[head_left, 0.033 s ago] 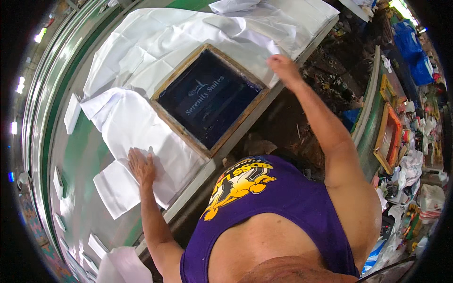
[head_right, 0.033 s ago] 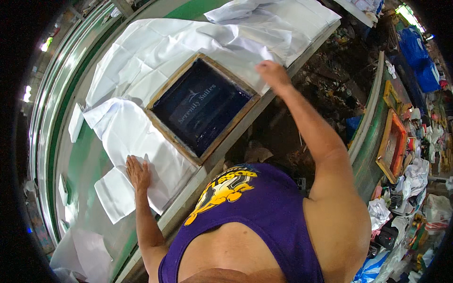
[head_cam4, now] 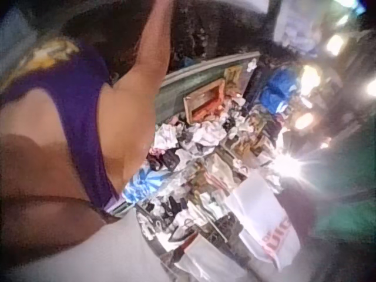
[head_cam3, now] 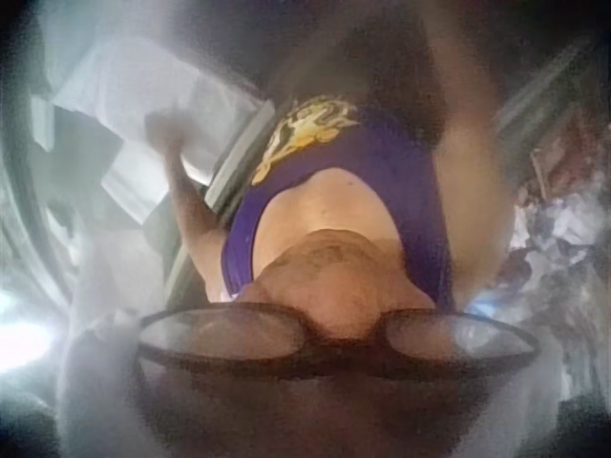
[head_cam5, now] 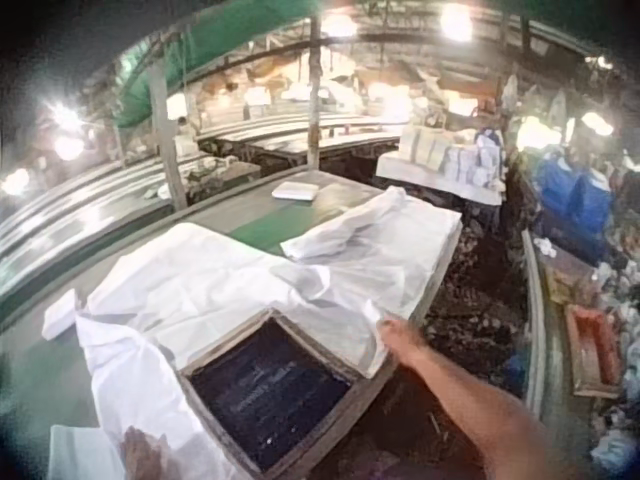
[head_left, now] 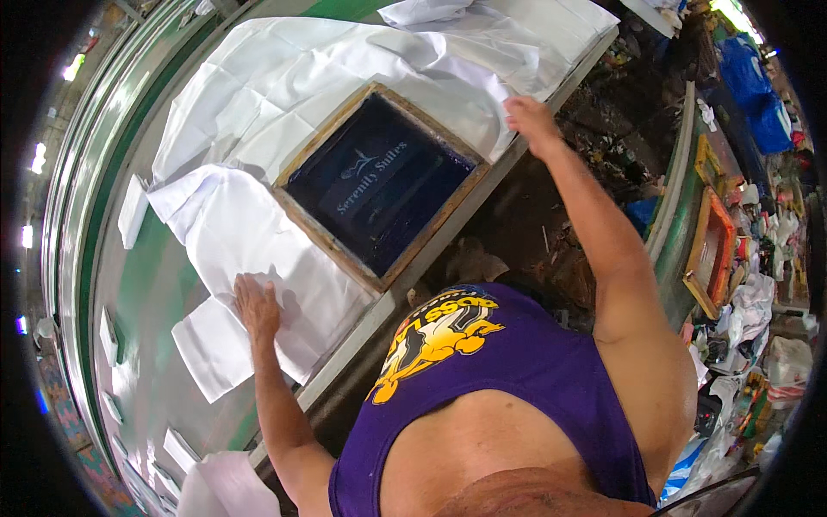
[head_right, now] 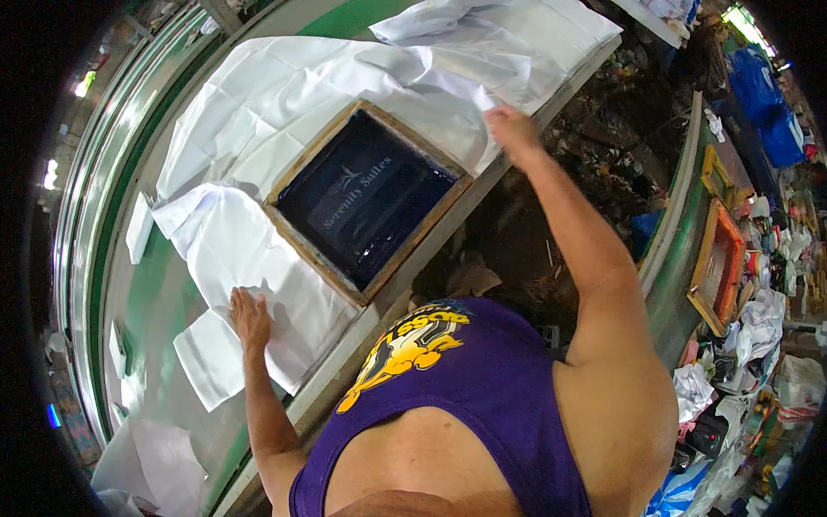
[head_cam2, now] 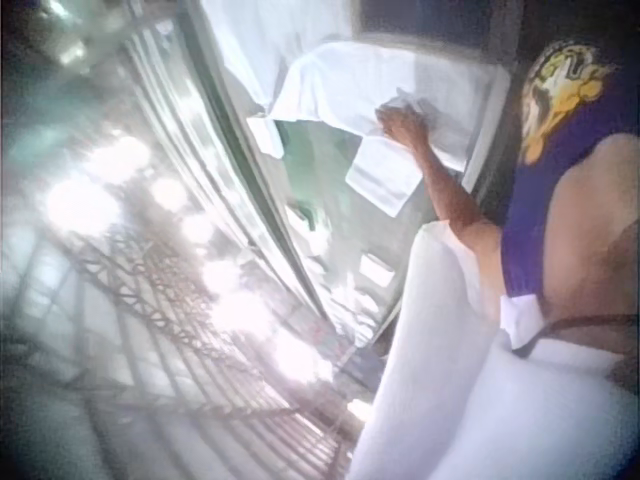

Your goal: The person lays a white shirt on a green table, aligns a screen printing frame labeled Serenity Suites over it, and wipes the screen surface with a small cloth. The person then folds the shirt and places it aside before repeating the process with another shirt.

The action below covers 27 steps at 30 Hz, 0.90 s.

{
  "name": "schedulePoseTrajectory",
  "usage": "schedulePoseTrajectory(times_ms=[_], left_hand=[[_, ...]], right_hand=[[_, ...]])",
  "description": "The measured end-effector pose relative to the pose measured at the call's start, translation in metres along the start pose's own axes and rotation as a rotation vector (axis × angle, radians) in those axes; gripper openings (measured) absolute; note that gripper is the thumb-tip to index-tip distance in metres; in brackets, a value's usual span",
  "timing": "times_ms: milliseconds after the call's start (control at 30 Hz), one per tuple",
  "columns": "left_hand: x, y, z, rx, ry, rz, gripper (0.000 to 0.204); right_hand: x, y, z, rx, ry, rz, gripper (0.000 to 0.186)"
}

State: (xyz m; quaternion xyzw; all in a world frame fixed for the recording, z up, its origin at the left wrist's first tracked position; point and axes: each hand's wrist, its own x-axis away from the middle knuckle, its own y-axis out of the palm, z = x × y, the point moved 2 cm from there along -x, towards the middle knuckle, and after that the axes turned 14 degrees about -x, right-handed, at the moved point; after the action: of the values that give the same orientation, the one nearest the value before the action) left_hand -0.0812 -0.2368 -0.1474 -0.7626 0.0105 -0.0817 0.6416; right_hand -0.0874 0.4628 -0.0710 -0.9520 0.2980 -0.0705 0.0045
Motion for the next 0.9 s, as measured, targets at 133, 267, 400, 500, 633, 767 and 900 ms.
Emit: schedulePoseTrajectory(times_ms=[133, 267, 400, 500, 633, 767, 900], left_hand=[[-0.038, -0.065, 0.021, 0.310, -0.231, 0.119, 0.058], [-0.080, -0.171, 0.133, 0.408, -0.131, 0.391, 0.044], [-0.104, -0.217, 0.264, 0.600, -0.056, 0.332, 0.034], [-0.128, -0.227, 0.381, 0.870, 0.027, 0.132, 0.029], [-0.188, -0.257, 0.530, 0.807, 0.423, 0.126, 0.026], [-0.283, -0.261, 0.608, 0.665, 0.354, 0.103, 0.028], [-0.378, -0.245, 0.644, 0.745, 0.490, 0.204, 0.042]], right_hand=[[-0.103, -0.072, 0.011, -0.086, 0.069, 0.163, 0.037], [-0.221, -0.117, 0.035, -0.211, 0.210, 0.288, 0.040], [-0.272, -0.080, 0.029, -0.492, 0.518, -0.053, 0.041], [-0.284, -0.071, 0.032, -0.562, 0.548, -0.356, 0.044], [-0.314, -0.078, 0.038, -0.796, 0.623, -0.288, 0.050], [-0.280, -0.077, -0.008, -0.552, 0.358, -0.276, 0.038], [-0.258, -0.087, -0.010, -0.483, 0.230, -0.387, 0.030]])
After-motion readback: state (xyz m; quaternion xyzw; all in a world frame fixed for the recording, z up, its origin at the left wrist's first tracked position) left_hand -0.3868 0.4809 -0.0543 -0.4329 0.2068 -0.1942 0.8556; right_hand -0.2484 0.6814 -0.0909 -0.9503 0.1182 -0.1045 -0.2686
